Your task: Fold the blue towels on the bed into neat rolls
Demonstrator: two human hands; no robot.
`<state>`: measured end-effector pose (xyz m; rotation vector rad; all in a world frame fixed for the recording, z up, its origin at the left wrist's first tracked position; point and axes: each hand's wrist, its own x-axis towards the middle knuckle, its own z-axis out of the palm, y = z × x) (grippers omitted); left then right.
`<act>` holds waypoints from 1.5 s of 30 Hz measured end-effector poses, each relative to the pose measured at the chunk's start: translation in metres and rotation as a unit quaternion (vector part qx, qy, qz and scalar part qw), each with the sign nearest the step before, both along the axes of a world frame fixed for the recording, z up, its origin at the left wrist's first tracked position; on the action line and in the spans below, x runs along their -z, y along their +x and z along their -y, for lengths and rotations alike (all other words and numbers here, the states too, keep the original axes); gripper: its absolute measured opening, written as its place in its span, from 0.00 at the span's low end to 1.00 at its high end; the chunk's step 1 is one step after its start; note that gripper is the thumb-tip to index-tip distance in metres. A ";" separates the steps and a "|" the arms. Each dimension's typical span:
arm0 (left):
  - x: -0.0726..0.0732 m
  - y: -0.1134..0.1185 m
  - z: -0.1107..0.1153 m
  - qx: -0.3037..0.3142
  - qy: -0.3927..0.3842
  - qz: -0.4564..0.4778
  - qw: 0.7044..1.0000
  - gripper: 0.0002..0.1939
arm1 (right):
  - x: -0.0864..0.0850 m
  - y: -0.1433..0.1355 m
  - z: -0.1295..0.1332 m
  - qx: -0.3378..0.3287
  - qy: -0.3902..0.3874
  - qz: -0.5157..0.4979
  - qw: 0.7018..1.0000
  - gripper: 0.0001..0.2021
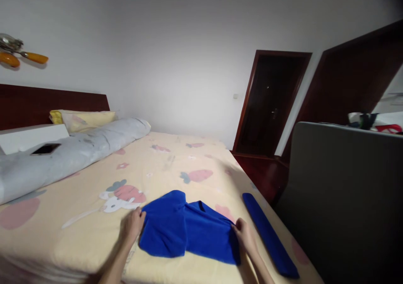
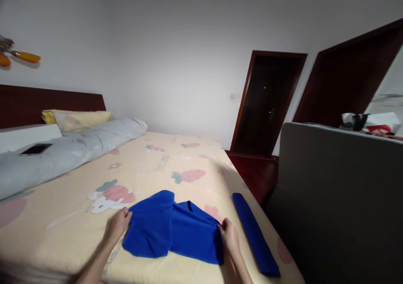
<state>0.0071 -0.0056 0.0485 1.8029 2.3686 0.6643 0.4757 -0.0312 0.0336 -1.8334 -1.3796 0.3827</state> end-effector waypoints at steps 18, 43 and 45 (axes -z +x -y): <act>-0.005 -0.048 -0.036 -0.063 -0.070 0.085 0.992 0.14 | -0.014 -0.039 -0.018 -0.069 -0.058 0.345 0.934 0.16; -0.012 -0.068 -0.091 0.092 -0.043 0.344 0.933 0.08 | -0.026 -0.008 -0.077 -0.007 -0.134 0.003 0.991 0.08; -0.013 -0.072 -0.092 0.095 -0.032 0.362 0.927 0.08 | -0.031 0.005 -0.082 0.015 -0.116 -0.057 0.991 0.08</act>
